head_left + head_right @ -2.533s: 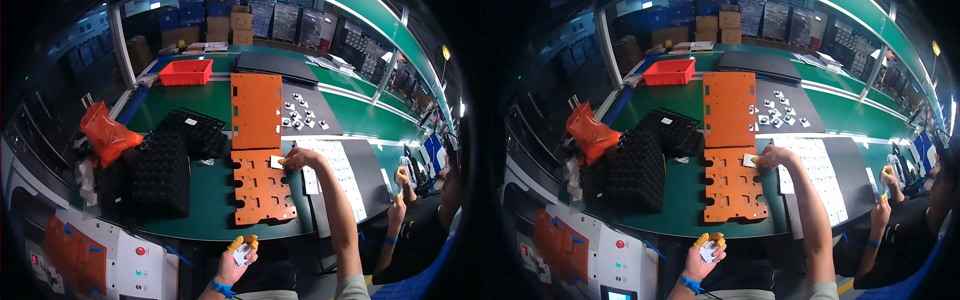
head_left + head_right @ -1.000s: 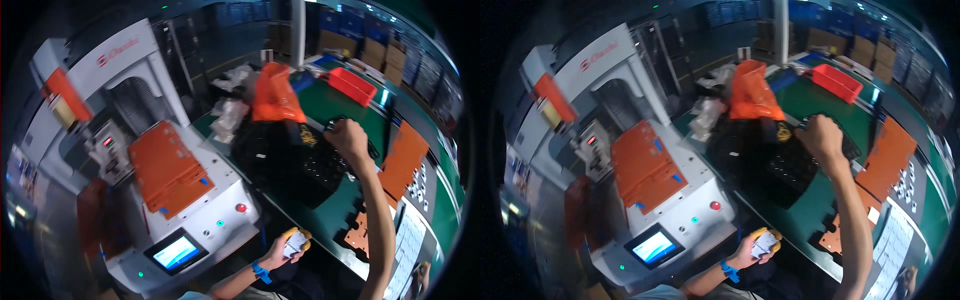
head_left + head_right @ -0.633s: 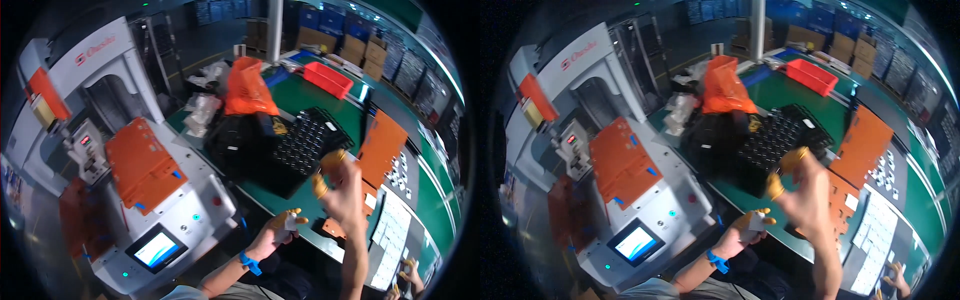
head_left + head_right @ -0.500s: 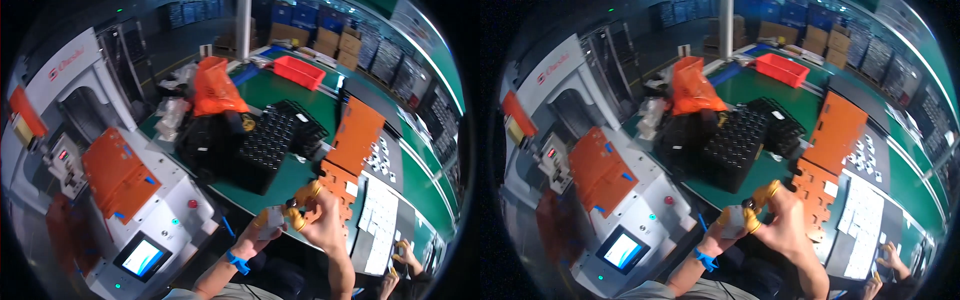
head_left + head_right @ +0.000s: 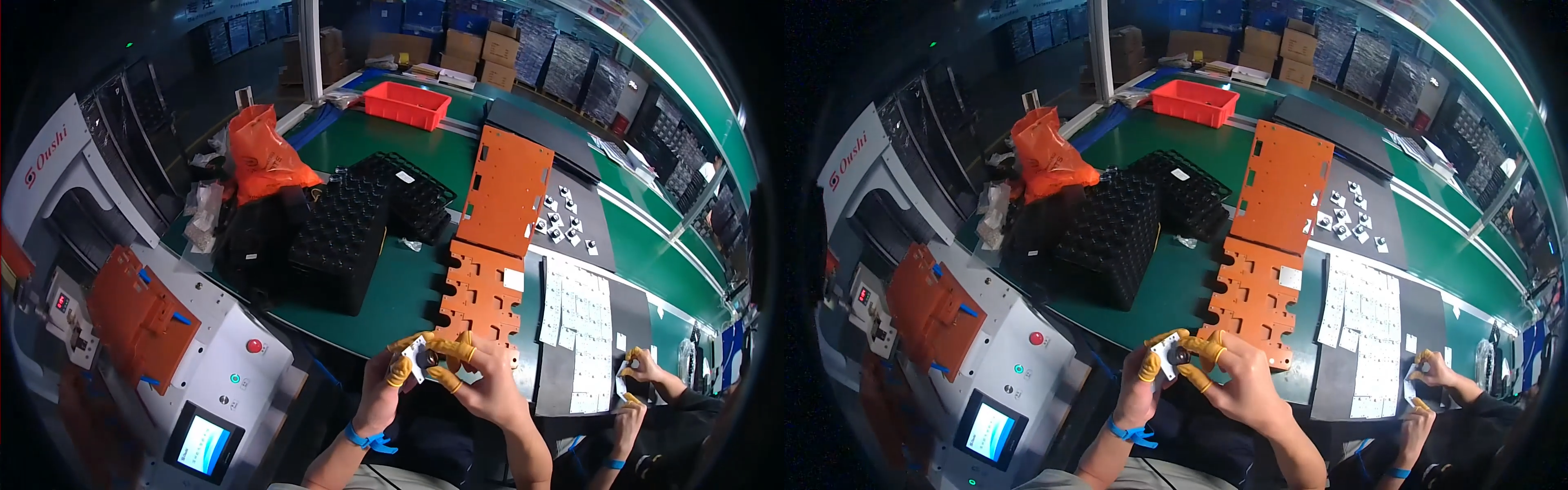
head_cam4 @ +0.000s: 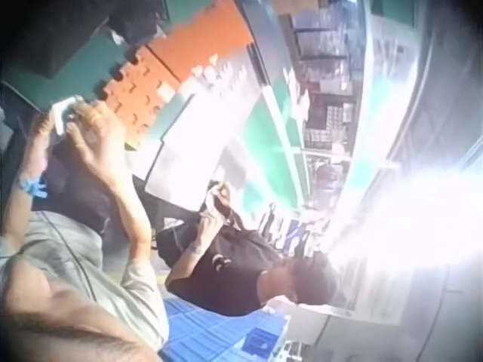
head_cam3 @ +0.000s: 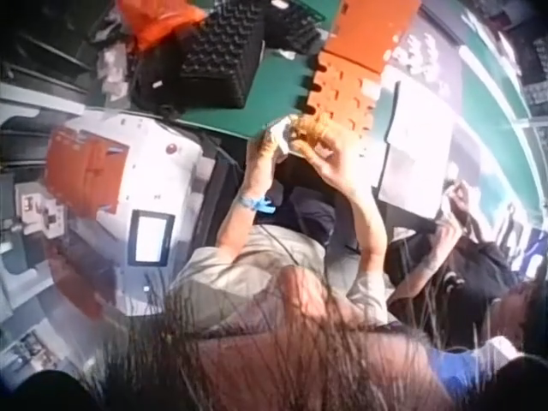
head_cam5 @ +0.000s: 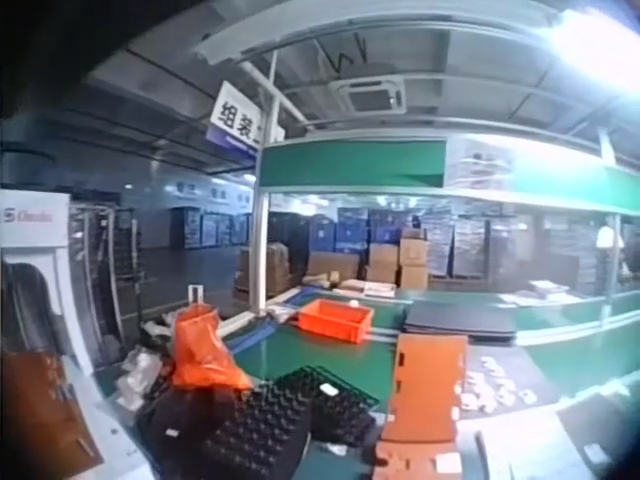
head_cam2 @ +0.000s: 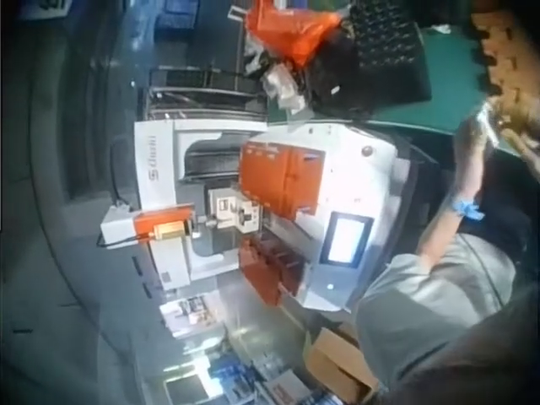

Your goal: Placing small white electronic components onto a designated orange assembly fixture and then placing the fixture into an automated assembly machine.

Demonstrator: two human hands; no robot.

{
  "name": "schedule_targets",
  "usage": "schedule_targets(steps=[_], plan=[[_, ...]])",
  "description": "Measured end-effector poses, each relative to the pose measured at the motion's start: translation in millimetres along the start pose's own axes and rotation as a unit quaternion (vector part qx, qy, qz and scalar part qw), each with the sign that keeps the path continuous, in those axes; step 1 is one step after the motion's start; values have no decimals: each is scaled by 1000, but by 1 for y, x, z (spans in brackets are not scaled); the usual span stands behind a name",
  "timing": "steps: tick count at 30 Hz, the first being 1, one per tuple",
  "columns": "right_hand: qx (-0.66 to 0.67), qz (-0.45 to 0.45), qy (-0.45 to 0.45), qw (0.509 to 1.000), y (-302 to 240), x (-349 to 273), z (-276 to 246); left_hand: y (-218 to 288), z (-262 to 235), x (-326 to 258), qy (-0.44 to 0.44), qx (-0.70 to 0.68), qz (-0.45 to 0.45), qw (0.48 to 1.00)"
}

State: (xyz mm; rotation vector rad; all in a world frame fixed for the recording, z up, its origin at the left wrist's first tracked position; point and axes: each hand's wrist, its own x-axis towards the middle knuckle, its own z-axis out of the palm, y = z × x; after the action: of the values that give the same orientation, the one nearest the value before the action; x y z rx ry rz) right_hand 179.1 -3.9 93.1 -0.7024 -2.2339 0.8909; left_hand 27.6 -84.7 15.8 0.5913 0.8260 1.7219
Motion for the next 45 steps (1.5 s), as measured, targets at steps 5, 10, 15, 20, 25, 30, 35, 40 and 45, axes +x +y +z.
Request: schedule_targets(steps=[5, 10, 15, 20, 25, 30, 35, 40, 45], plan=[[-122, -57, 8, 991, 5, -4, -1, 2, 0, -4, -8, 73, 27, 997], [-146, -48, -5, 988, 4, -10, -2, -2, -5, -4, 0, 93, 35, 995], [-184, -160, 19, 970, 8, -9, -11, -18, -11, -8, 0, -126, -140, 982], [-272, -301, 132, 904, 42, -30, -8, -43, -8, -6, -85, -365, -268, 888], [-294, -213, 244, 899, 62, -44, -24, -50, 2, 1, -93, -51, -217, 970], [-247, 124, 266, 924, 107, -20, -98, -41, 7, 2, -119, -23, -211, 970], [-244, 263, -27, 933, 166, -12, -119, -47, -9, 4, -130, -4, -206, 970], [-127, 388, -109, 906, 164, 21, -123, -48, -16, 4, -91, -11, -228, 969], [-90, 457, -137, 874, 166, 31, -117, -49, -24, 9, -86, -21, -231, 969]])
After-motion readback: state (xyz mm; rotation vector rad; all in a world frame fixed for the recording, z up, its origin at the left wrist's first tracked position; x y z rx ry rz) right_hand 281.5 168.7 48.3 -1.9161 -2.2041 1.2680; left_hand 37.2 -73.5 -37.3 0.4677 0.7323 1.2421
